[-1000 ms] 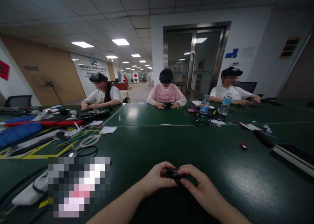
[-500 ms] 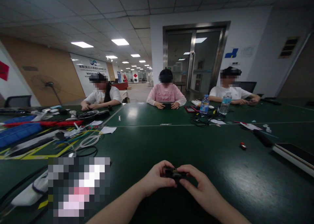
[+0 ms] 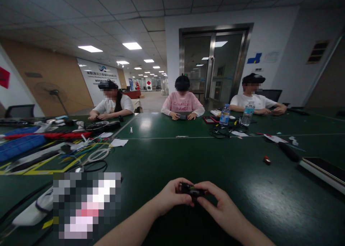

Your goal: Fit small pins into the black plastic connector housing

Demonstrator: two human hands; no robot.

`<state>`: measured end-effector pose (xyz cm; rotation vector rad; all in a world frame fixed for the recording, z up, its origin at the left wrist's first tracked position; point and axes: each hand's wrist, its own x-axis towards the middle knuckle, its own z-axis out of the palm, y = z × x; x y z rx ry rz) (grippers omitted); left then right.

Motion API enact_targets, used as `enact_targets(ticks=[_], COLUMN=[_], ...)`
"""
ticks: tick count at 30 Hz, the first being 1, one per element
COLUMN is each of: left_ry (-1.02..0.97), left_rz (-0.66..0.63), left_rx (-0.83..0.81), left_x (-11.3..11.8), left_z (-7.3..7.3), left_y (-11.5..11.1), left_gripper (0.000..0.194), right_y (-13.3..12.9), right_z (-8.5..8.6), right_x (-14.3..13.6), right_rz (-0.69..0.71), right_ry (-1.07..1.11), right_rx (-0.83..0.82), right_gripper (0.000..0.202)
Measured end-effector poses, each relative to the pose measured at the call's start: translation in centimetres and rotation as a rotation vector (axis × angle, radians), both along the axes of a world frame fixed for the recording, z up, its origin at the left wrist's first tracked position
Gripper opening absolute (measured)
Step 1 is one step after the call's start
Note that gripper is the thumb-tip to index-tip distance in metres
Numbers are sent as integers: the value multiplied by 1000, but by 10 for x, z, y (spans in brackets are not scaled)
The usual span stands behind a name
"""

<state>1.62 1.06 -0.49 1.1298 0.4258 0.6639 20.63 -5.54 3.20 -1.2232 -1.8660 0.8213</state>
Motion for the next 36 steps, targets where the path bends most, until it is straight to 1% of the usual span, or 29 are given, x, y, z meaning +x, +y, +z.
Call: enact_targets(ticks=[5,10,18,25,32,36], left_ry=[-8,11,13,33,87,114], left_rz=[17,39,57,47,17,26], left_rx=[0,10,8,28,61,67], left_x=[1,2,2,1,2,3], left_z=[0,-1,5,8,6,7], left_y=[0,-2,-4,-5,-4,-5], left_gripper=[42,43,42,42,48,51], right_y=[-1,1,1,-3,-3,-2], right_z=[-1,-3,-2,1,4,4], right_x=[0,1,1,1,0,0], right_rz=[-26,2,13,-6,5,4], right_ry=[0,24,32,0,6,3], right_rx=[-5,25,22,9,3,-4], right_gripper=[29,25,24,29,21,19])
